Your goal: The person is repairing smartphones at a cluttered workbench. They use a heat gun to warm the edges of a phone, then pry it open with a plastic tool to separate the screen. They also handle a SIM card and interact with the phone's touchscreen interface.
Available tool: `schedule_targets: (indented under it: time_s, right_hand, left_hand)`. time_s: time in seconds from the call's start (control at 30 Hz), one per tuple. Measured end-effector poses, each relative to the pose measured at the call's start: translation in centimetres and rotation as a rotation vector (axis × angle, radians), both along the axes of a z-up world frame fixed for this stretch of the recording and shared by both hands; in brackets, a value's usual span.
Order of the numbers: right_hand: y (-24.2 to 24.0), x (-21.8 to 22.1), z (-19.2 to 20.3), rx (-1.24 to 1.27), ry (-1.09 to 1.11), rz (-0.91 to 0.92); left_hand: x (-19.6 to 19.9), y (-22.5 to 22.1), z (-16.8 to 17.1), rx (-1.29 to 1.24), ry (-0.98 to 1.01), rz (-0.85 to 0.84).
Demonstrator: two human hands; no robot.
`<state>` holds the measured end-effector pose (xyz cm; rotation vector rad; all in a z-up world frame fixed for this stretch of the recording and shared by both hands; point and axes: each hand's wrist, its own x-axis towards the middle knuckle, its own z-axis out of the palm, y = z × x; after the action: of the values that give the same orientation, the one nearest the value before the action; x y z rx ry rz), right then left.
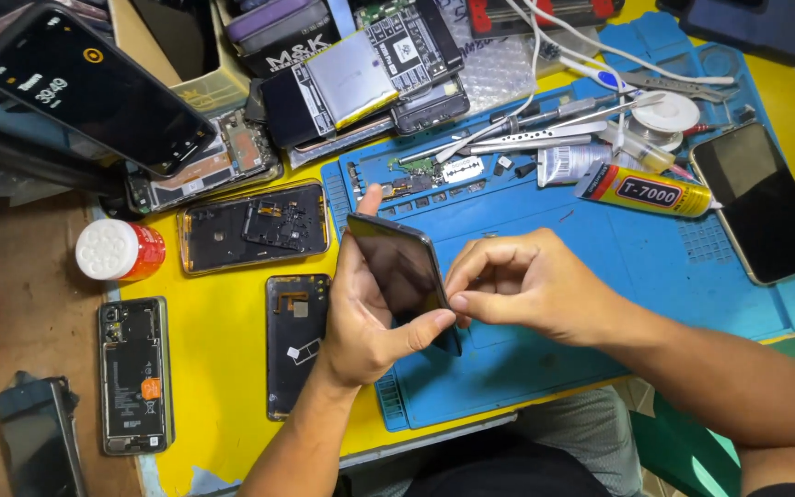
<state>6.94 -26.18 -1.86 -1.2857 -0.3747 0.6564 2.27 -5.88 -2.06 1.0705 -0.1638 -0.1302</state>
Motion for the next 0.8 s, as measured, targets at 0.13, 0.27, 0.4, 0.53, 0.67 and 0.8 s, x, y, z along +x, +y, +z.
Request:
schedule_targets:
  time_s: [0.13,0.27,0.4,0.53,0.67,0.8]
  right_hand:
    - [-0.3,0.1,-0.4,-0.032,0.048,0.003]
    - [-0.4,0.1,-0.6,-0.032,0.036,-0.01]
    - [-0.4,0.2,-0.4,-0.034,-0.033,0.001]
    - [-0.4,0.4,-0.8,-0.058,-0.074,0.005]
    - [-0.5,0.9,-1.2,-0.092,-0.119,0.007]
    - [-0.9,1.9,-2.4,-0.1,-0.059,0.039]
  left_hand:
    - [0.0,0.0,-0.2,0.089,0.007,0.024]
    - [0.0,-0.1,-0.1,0.114,-0.004,0.031]
    - [-0.1,-0.2,-0.1,0.115,0.008,0.037]
    - [-0.2,-0.2,-0.2,0.1,-0.029,0.034]
    - [-0.1,-0.4,0.1,0.103,-0.052,0.056]
    - [-0.2,-0.7,0.0,0.225,-0.034,0.155]
